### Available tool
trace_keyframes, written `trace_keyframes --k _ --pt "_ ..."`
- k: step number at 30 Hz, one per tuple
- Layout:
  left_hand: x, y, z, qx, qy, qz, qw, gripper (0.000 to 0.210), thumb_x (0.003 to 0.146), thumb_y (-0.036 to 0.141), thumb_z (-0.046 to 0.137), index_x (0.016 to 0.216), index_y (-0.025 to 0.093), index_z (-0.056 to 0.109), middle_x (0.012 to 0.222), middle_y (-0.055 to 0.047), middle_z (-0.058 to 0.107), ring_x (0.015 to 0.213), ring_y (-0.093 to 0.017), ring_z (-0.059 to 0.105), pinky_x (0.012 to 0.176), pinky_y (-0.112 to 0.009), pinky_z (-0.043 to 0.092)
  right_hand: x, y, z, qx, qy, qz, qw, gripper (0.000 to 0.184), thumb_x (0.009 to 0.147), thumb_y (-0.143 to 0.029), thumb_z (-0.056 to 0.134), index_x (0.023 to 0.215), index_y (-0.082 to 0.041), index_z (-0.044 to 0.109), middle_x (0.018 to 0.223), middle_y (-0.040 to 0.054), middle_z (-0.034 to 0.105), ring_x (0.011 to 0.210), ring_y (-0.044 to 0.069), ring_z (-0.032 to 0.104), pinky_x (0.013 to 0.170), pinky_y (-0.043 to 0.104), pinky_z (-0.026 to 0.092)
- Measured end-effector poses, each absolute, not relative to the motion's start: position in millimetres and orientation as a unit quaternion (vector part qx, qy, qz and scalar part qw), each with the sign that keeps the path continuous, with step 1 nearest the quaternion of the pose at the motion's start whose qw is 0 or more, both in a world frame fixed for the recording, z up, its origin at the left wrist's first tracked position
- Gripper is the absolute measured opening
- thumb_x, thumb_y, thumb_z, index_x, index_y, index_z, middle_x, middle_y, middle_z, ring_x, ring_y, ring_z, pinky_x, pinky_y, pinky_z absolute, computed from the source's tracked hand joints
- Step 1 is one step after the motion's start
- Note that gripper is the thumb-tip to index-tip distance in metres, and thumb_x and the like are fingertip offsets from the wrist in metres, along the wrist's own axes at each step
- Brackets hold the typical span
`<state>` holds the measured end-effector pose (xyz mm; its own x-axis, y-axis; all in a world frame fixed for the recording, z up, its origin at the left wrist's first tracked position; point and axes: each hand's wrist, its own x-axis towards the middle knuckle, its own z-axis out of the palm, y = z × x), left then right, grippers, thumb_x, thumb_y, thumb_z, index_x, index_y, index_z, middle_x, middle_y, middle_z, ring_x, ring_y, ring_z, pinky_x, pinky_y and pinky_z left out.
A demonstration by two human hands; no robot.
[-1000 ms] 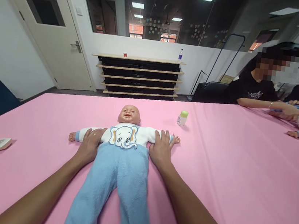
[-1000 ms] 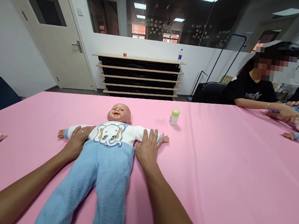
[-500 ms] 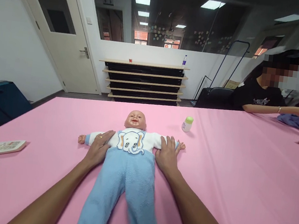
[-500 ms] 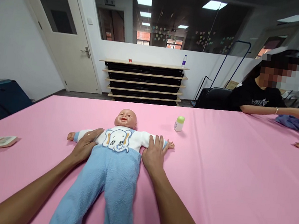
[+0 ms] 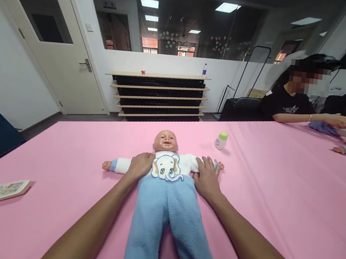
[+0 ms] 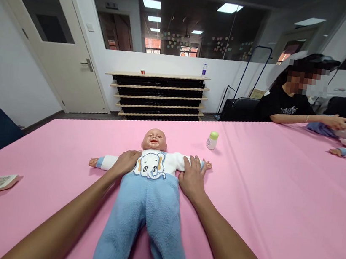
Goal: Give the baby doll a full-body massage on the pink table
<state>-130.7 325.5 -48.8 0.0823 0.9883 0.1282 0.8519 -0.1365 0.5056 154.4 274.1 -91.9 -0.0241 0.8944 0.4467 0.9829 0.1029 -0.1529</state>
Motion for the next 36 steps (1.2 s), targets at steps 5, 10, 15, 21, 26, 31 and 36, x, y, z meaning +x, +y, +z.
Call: trace_keyframes --k 5,10,15,21,26,31,36 --pt "-127 313 -64 0.714 0.639 0.278 0.067 0.058 0.101 0.043 0.016 0.081 0.019 0.065 0.086 -0.011 0.072 0.076 -0.022 0.062 0.068 -0.031 0.036 155 276 -96 -0.660 -0.712 -0.107 0.214 0.054 0.085 -0.021 0.044 0.139 -0.019 0.048 0.144 0.0120 0.044 0.140 0.032 0.026 0.117 0.057 0.006" --pt "-128 309 -67 0.723 0.628 0.285 0.031 0.051 0.102 0.037 0.019 0.082 0.019 0.063 0.084 -0.009 0.070 0.074 -0.021 0.060 0.067 -0.032 0.035 154 275 -93 -0.667 -0.708 -0.098 0.209 0.054 0.085 -0.021 0.045 0.139 -0.019 0.047 0.144 0.0116 0.044 0.140 0.032 0.025 0.117 0.057 0.004" --pt "-129 311 -68 0.729 0.625 0.277 0.026 0.047 0.101 0.034 0.022 0.084 0.019 0.063 0.087 -0.009 0.070 0.077 -0.022 0.062 0.068 -0.032 0.037 151 272 -89 -0.674 -0.702 -0.090 0.210 0.054 0.085 -0.021 0.045 0.139 -0.018 0.047 0.144 0.0122 0.043 0.140 0.032 0.025 0.116 0.058 0.003" --pt "-130 308 -69 0.738 0.623 0.259 0.013 0.040 0.098 0.029 0.029 0.093 0.018 0.066 0.090 -0.010 0.070 0.085 -0.024 0.064 0.075 -0.033 0.042 150 268 -87 -0.669 -0.706 -0.087 0.215 0.053 0.085 -0.022 0.043 0.138 -0.018 0.047 0.142 0.0127 0.045 0.139 0.032 0.026 0.116 0.058 0.003" --pt "-131 304 -69 0.738 0.617 0.274 0.015 0.043 0.099 0.031 0.025 0.097 0.018 0.066 0.093 -0.010 0.071 0.088 -0.023 0.064 0.080 -0.034 0.045 150 265 -83 -0.672 -0.702 -0.079 0.223 0.056 0.083 -0.021 0.045 0.139 -0.018 0.047 0.142 0.0132 0.045 0.140 0.033 0.026 0.117 0.059 -0.001" --pt "-127 301 -62 0.725 0.622 0.291 0.044 0.045 0.100 0.034 0.024 0.096 0.020 0.067 0.093 -0.011 0.071 0.090 -0.024 0.064 0.083 -0.037 0.047 151 269 -85 -0.659 -0.707 -0.093 0.240 0.054 0.081 -0.022 0.046 0.135 -0.017 0.052 0.140 0.0140 0.049 0.138 0.034 0.031 0.117 0.060 0.003" --pt "-119 293 -50 0.724 0.628 0.280 0.061 0.056 0.101 0.033 0.013 0.087 0.020 0.066 0.091 -0.015 0.070 0.087 -0.023 0.064 0.083 -0.041 0.048 165 283 -109 -0.639 -0.716 -0.098 0.264 0.054 0.081 -0.031 0.045 0.132 -0.017 0.055 0.134 0.0199 0.054 0.132 0.037 0.038 0.111 0.064 0.009"
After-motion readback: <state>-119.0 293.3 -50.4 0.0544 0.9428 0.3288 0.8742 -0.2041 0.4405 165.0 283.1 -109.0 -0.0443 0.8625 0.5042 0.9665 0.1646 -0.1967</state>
